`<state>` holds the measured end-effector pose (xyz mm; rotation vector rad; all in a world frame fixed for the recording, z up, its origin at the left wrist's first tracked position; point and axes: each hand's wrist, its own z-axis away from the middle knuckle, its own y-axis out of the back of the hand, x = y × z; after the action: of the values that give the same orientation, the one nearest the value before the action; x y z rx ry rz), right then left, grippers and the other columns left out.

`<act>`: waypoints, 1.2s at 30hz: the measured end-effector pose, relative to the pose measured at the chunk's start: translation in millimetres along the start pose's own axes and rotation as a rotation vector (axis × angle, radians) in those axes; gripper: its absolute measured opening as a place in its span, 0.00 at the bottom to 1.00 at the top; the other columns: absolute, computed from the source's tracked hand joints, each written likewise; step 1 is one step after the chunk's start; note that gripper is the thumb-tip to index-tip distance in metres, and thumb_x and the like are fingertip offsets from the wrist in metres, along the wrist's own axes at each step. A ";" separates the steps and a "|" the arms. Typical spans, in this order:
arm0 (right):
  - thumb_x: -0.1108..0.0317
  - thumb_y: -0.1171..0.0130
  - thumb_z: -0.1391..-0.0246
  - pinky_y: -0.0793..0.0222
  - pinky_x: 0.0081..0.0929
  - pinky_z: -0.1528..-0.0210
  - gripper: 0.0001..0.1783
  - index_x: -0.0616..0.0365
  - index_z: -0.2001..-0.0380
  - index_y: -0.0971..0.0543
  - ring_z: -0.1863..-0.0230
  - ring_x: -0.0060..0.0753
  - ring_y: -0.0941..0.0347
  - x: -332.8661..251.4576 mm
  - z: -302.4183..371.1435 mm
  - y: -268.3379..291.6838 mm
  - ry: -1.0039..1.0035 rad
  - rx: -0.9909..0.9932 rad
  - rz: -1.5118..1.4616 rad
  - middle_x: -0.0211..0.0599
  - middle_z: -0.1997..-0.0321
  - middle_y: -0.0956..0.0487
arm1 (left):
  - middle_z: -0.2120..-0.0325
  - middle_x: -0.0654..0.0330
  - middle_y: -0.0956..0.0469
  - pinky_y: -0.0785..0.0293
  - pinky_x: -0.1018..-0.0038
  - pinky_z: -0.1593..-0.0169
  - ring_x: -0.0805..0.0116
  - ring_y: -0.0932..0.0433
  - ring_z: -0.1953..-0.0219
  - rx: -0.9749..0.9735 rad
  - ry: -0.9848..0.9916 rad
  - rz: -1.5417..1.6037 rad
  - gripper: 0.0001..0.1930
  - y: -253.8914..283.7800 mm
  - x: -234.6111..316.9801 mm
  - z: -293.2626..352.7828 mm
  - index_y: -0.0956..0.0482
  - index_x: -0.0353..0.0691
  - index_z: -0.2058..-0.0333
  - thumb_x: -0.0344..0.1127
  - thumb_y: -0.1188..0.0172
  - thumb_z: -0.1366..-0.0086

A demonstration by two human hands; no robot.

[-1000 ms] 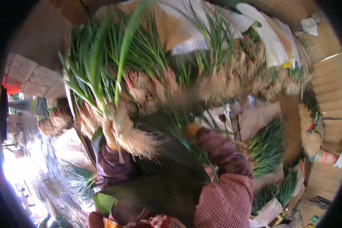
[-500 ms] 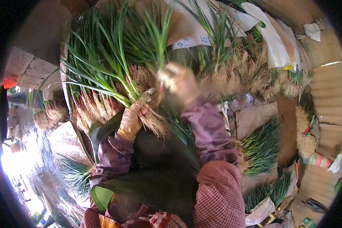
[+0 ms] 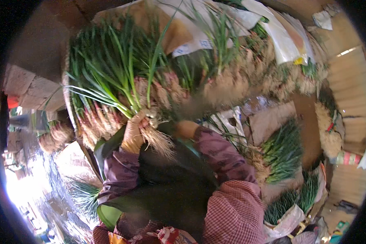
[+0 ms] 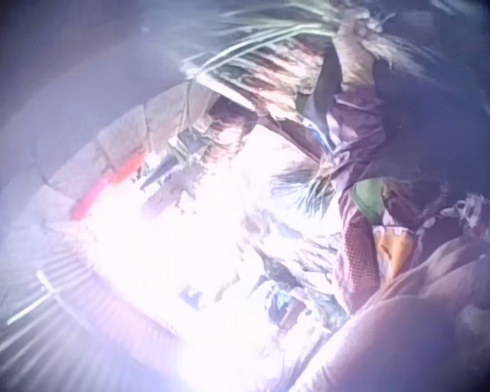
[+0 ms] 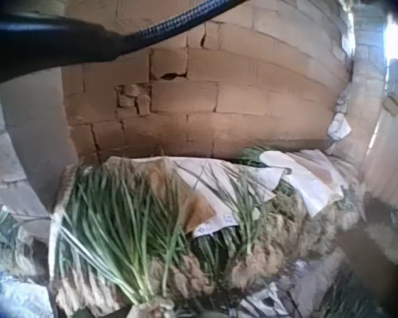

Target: The person gathers green onions into a bundle, aligns the roots, and ties them with a rubber band. The person repeats this process for multiple bunches, placing each finished bundle aside.

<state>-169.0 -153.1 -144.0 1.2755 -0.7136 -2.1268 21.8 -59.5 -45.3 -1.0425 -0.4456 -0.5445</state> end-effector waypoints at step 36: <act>0.63 0.48 0.44 0.44 0.08 0.83 0.09 0.56 0.70 0.23 0.84 0.11 0.38 -4.6 7.7 140.3 -0.148 0.897 -1.176 0.23 0.80 0.27 | 0.59 0.49 0.25 0.25 0.66 0.55 0.58 0.24 0.58 -0.002 -0.202 -0.127 0.11 -21.2 -4.1 -7.3 0.25 0.30 0.65 0.33 0.43 0.43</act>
<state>-148.1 -247.7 -42.2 2.4681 -1.2684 -2.9295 6.2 -73.5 -36.4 -1.0807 -0.6928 -0.5548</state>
